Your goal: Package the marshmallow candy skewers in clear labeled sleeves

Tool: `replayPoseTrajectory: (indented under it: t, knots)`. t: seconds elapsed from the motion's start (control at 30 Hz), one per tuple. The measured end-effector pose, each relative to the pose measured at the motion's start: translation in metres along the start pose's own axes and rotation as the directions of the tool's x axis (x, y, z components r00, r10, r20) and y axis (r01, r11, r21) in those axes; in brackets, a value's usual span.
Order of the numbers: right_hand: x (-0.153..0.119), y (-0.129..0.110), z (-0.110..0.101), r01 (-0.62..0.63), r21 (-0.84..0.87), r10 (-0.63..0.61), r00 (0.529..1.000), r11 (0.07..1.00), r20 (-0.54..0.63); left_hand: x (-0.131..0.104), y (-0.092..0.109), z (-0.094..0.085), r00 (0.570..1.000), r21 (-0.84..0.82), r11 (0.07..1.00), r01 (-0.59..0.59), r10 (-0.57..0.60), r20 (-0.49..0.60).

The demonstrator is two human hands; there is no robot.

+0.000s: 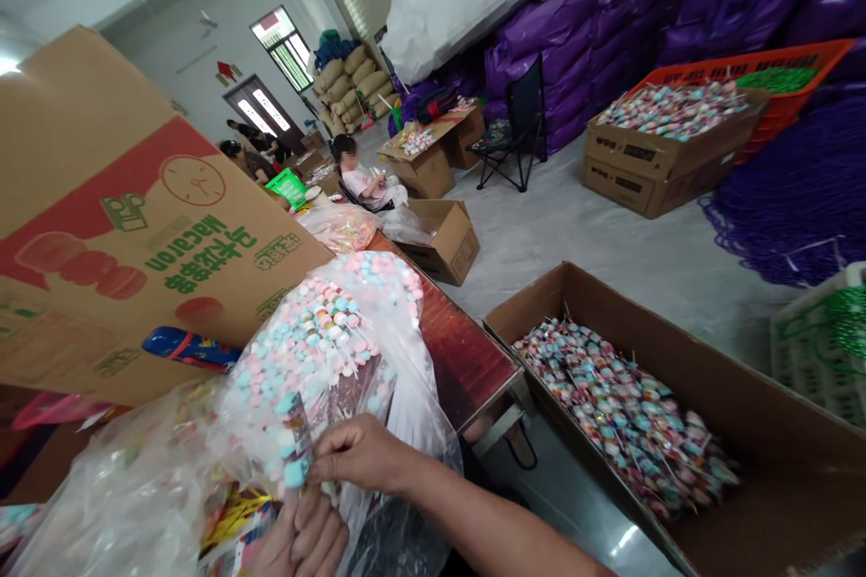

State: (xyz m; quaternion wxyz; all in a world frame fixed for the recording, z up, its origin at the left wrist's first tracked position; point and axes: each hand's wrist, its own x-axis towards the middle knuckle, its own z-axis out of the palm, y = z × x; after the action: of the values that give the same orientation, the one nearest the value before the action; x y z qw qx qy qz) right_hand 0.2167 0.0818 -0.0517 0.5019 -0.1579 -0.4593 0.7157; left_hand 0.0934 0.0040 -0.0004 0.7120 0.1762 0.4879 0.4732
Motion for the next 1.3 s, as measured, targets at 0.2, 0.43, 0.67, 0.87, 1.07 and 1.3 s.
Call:
replayPoseTrajectory:
  t: [0.2, 0.43, 0.67, 0.87, 1.07, 1.3]
  knots:
    - [0.003, 0.018, 0.008, 0.176, -0.542, -0.368, 0.89, 0.822, -0.27, 0.022, 0.001, 0.015, 0.974, 0.066, 0.989, -0.134, 0.144, -0.174]
    - [0.007, 0.028, 0.012, 0.286, -0.685, -0.546, 0.815, 0.67, -0.194, 0.024, -0.001, 0.02, 0.925, 0.037, 0.977, -0.21, 0.211, -0.317]
    - [0.014, 0.034, 0.018, 0.128, -0.602, -0.337, 0.909, 0.788, -0.247, 0.02, 0.006, 0.012, 0.936, 0.003, 0.965, -0.26, 0.253, -0.243]
    - [0.008, 0.035, 0.023, -0.021, -0.553, -0.174, 0.938, 0.833, -0.298, 0.019, 0.012, -0.002, 0.971, 0.094, 0.972, -0.213, 0.221, -0.087]
    - [0.0, 0.039, 0.028, 0.209, -0.738, -0.394, 0.916, 0.641, -0.083, 0.019, 0.005, -0.025, 0.935, 0.116, 0.946, -0.303, 0.319, -0.158]
    - [0.006, 0.045, 0.038, 0.291, -0.728, -0.432, 0.902, 0.621, -0.008, 0.017, 0.01, -0.043, 0.962, -0.071, 0.96, -0.27, 0.266, -0.069]
